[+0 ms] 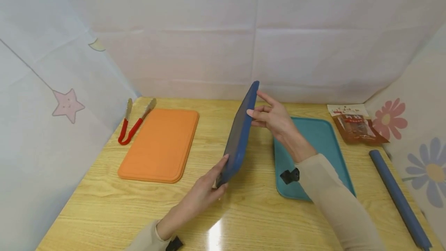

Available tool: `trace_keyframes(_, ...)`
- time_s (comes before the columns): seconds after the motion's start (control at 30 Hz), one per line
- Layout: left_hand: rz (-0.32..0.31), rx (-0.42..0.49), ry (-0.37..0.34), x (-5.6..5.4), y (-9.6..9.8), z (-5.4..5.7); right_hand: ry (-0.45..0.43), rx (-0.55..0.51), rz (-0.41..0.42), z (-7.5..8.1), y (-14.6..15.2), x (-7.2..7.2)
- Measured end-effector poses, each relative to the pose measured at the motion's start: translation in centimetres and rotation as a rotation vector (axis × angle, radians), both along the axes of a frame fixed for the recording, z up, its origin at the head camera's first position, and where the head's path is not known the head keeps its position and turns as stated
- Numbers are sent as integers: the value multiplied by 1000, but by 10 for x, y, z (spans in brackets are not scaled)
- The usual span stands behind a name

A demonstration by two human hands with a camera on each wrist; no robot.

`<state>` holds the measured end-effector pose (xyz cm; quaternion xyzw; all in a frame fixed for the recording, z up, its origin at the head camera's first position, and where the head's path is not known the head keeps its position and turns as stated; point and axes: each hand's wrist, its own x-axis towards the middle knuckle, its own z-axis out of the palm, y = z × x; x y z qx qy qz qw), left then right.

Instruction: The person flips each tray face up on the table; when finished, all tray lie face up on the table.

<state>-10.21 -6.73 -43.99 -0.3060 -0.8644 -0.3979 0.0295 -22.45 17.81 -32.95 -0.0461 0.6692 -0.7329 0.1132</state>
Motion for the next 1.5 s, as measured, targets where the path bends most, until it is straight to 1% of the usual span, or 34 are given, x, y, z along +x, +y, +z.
trace_keyframes(0.07, -4, 6, 7, 2, 2, 2, -4, -9, 2, 0, -1, 0)
trace_keyframes(0.17, 12, 18, 57, 6, 7, 7, 0, -12, 1, 1, -4, -1)
trace_keyframes(0.27, 36, 52, 177, 8, 14, 16, 12, -6, -2, 2, -7, -1)
trace_keyframes(0.33, 58, 66, 279, 9, 18, 23, 15, -7, -3, 3, -9, -1)
trace_keyframes(0.4, 85, 53, 366, 9, 22, 30, 21, 2, -2, 3, -12, -2)
trace_keyframes(0.47, 105, 27, 413, 10, 26, 35, 28, 7, 4, 3, -14, -3)
trace_keyframes(0.6, 125, -10, 437, 10, 30, 40, 45, 1, 13, 1, -18, -4)
trace_keyframes(0.67, 130, 0, 445, 11, 30, 41, 49, -12, 15, 1, -20, -4)
trace_keyframes(0.77, 146, 21, 480, 11, 28, 43, 53, -25, 10, -1, -22, -5)
trace_keyframes(0.87, 162, 51, 495, 11, 24, 44, 56, -9, -2, -11, -21, -8)
trace_keyframes(0.93, 175, 75, 485, 11, 21, 44, 37, 40, -2, -26, -17, -11)
trace_keyframes(0.97, 185, 84, 481, 11, 20, 45, 13, 66, 3, -35, -15, -13)
trace_keyframes(1.03, 207, 103, 467, 11, 16, 46, -44, 143, 39, -55, -10, -16)
trace_keyframes(1.07, 213, 114, 454, 11, 15, 46, -77, 188, 73, -65, -8, -17)
trace_keyframes(1.13, 224, 142, 415, 12, 11, 47, -150, 265, 144, -84, -6, -18)
trace_keyframes(1.23, 239, 198, 299, 15, 6, 49, -202, 341, 244, -104, -5, -17)
trace_keyframes(1.33, 270, 258, 165, 17, 1, 52, -218, 343, 282, -112, -7, -16)
trace_keyframes(1.5, 330, 334, -36, 14, -8, 56, -242, 299, 275, -114, -8, -16)
